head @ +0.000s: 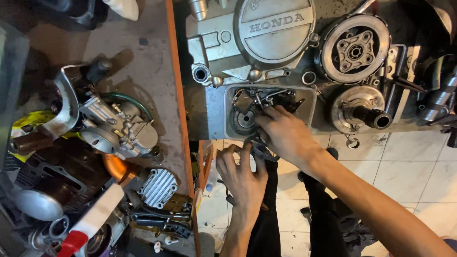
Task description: The person handles a disassembled engine block, rotating it to inspect the internal components and cylinder head. They then move to a nearby shelf to sort through a container of small metal parts, picking up and examining various bolts and screws.
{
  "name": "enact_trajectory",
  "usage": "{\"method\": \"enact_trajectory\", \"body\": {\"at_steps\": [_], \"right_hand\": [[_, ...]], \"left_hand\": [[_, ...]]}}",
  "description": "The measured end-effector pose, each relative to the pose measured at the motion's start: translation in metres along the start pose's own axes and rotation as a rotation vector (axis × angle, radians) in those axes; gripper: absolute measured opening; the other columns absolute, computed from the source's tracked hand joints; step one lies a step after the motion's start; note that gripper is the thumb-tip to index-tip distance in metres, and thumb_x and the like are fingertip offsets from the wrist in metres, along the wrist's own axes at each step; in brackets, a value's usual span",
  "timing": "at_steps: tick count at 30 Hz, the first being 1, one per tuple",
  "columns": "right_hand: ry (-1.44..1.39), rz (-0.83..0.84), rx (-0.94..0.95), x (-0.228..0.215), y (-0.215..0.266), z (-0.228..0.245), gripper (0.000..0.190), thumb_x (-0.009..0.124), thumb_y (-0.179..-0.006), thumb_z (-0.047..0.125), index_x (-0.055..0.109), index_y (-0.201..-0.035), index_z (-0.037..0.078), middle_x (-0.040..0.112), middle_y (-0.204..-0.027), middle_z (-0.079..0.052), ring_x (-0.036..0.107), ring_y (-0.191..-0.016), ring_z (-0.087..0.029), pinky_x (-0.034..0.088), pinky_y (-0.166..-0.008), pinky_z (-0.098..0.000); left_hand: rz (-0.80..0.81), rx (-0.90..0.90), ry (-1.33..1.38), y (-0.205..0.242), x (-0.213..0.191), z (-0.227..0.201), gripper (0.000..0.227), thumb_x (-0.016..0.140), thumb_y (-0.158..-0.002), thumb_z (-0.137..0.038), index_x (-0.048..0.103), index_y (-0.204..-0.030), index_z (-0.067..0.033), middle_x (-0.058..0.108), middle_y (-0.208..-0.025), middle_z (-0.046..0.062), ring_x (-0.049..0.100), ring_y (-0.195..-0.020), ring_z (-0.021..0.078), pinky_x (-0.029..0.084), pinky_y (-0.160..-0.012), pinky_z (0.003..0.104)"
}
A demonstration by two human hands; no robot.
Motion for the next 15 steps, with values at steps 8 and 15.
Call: {"method": "enact_trajectory", "body": {"at_steps": [8, 15], "right_hand": [[0.202, 0.097, -0.175, 0.001, -0.018, 0.005, 0.043, 0.065, -0.078, 0.017, 0.069, -0.120, 0.021, 0.060, -0.125, -0.012, 0.059, -0.115, -0.034, 0.056, -0.086, -0.0470], [0.376, 0.238, -0.177, -0.012, -0.025, 0.009, 0.052, 0.070, -0.070, 0.022, 0.069, -0.122, 0.025, 0.058, -0.132, -0.013, 0.060, -0.121, -0.037, 0.057, -0.082, -0.0445]], "left_hand": [[-0.019, 0.017, 0.153, 0.001, -0.002, 0.018, 0.035, 0.074, -0.087, -0.008, 0.064, -0.120, -0.0032, 0.055, -0.112, 0.017, 0.055, -0.109, 0.0370, 0.045, -0.092, 0.051], [0.067, -0.011, 0.180, -0.003, 0.001, 0.015, 0.041, 0.074, -0.089, -0.011, 0.067, -0.129, -0.0077, 0.059, -0.112, 0.014, 0.058, -0.108, 0.0335, 0.047, -0.093, 0.048]]}}
Point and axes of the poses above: each hand's wrist, its own y-axis away from the middle knuckle, its own x-axis out of the palm, z = x × y, the point moved 4 cm from there along -y, towards the middle knuckle
